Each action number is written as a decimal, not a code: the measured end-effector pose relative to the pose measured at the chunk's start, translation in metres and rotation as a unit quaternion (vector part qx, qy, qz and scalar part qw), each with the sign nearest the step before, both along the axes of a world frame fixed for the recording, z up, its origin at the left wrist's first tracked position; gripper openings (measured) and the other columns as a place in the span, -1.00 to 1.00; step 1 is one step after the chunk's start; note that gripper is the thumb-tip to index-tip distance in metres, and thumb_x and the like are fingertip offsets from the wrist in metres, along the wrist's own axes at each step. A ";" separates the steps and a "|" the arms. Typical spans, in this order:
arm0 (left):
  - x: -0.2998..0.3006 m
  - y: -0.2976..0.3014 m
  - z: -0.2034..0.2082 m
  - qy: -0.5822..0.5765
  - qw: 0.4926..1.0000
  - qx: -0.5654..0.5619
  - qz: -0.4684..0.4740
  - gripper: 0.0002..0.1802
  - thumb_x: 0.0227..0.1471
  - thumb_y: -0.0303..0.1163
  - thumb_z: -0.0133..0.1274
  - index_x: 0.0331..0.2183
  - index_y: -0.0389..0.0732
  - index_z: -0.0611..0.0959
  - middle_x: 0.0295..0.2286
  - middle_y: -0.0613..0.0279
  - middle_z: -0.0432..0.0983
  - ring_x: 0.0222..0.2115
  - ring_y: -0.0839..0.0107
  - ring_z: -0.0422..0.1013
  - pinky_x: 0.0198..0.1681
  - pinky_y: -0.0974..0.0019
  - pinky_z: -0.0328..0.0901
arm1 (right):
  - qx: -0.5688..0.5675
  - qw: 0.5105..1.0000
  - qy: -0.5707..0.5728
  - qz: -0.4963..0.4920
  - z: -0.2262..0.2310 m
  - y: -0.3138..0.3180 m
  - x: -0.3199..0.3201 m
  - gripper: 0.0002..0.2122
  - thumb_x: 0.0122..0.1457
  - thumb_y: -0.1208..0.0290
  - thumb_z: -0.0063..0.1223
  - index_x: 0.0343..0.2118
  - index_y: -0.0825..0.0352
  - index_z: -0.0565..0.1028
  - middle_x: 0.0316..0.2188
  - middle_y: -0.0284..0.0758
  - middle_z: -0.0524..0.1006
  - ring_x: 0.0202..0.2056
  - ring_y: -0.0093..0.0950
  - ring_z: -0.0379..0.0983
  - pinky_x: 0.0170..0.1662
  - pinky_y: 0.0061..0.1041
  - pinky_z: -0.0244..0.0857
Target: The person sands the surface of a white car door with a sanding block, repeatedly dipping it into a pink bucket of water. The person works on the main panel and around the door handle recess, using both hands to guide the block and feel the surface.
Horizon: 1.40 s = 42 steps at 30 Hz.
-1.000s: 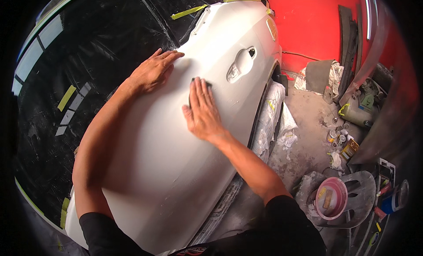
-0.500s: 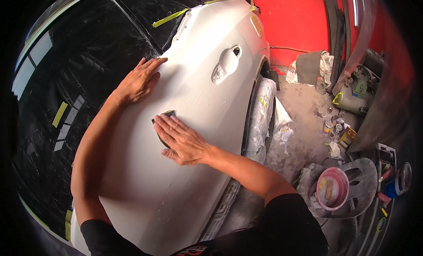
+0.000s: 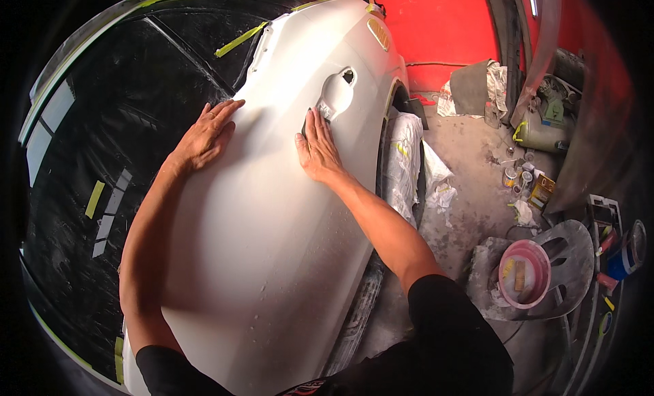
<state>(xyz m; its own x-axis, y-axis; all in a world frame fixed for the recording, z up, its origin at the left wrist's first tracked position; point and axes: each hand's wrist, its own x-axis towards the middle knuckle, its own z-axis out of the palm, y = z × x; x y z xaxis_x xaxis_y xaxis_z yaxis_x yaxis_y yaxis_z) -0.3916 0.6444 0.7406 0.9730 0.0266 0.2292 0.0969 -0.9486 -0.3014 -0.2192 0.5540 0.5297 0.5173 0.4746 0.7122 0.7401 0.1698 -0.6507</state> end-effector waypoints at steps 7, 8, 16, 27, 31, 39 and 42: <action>-0.011 0.010 -0.004 0.021 0.999 0.020 0.030 -0.50 0.18 -0.41 -0.23 0.17 -0.14 0.28 0.15 -0.02 0.18 0.21 0.02 0.08 0.31 -0.17 -0.22 | 0.011 0.970 -0.198 0.142 -0.083 -0.044 -0.166 -0.36 0.34 0.08 -0.47 0.29 0.50 -0.11 0.34 0.01 -0.15 0.36 -0.11 -0.28 0.36 -0.15 -0.35; -0.011 0.008 0.000 0.023 0.999 0.024 0.030 -0.50 0.18 -0.41 -0.23 0.17 -0.14 0.29 0.15 -0.03 0.18 0.21 0.02 0.08 0.31 -0.16 -0.22 | 0.015 0.964 -0.215 0.154 -0.068 -0.033 -0.127 -0.38 0.34 0.09 -0.46 0.30 0.49 -0.11 0.34 0.00 -0.14 0.36 -0.12 -0.28 0.36 -0.15 -0.34; 0.000 0.010 -0.012 0.019 0.998 0.020 0.048 -0.53 0.21 -0.33 -0.26 0.15 -0.11 0.35 0.17 -0.05 0.16 0.24 0.03 0.03 0.32 -0.12 -0.23 | 0.023 0.980 -0.175 0.094 -0.090 -0.039 -0.163 -0.35 0.33 0.03 -0.51 0.30 0.49 -0.10 0.34 0.00 -0.14 0.37 -0.14 -0.31 0.37 -0.16 -0.38; 0.006 0.000 -0.011 -0.036 0.996 -0.011 0.080 -0.54 0.24 -0.21 -0.25 0.11 -0.14 0.41 0.13 -0.05 0.24 0.19 0.04 0.12 0.31 -0.04 -0.16 | -0.017 0.996 -0.074 0.053 -0.103 -0.045 -0.139 -0.37 0.36 0.09 -0.49 0.29 0.53 -0.14 0.33 0.05 -0.17 0.35 -0.07 -0.29 0.38 -0.22 -0.36; 0.025 -0.026 -0.030 -0.026 0.970 0.190 0.146 -0.44 0.23 -0.06 -0.22 0.17 -0.10 0.34 0.18 -0.02 0.17 0.23 0.09 0.06 0.32 0.00 -0.20 | -0.031 0.969 -0.120 0.214 -0.114 -0.099 -0.155 -0.37 0.36 0.04 -0.53 0.28 0.52 -0.03 0.33 -0.01 -0.09 0.35 -0.15 -0.22 0.36 -0.23 -0.26; 0.043 -0.108 -0.183 0.029 0.971 0.173 0.162 -0.42 0.18 -0.07 -0.13 0.18 -0.09 0.36 0.27 -0.04 -0.08 0.31 0.06 -0.21 0.33 -0.12 -0.36 | 0.028 0.595 0.641 0.483 -0.157 -0.290 0.042 -0.44 0.30 -0.01 -0.25 0.07 0.45 0.36 0.01 -0.13 0.46 0.01 -0.22 0.43 0.03 -0.09 0.34; 0.078 -0.176 -0.321 -0.002 0.987 -0.101 0.127 -0.52 0.12 -0.14 0.04 0.04 -0.11 0.52 0.20 -0.08 0.12 0.24 -0.03 0.02 0.29 -0.17 -0.18 | 0.114 0.526 0.725 0.429 -0.202 -0.390 0.090 -0.46 0.27 0.00 -0.18 0.03 0.44 0.39 -0.04 -0.13 0.49 -0.04 -0.20 0.47 -0.05 -0.02 0.40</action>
<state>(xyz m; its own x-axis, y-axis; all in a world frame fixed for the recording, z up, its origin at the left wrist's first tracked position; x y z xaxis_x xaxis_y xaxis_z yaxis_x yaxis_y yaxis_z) -0.3140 0.4686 0.4197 0.9280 0.3149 0.1990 0.3400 -0.9343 -0.1072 -0.1288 0.1641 0.3274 0.2607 0.9643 -0.0473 -0.9198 0.2331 -0.3157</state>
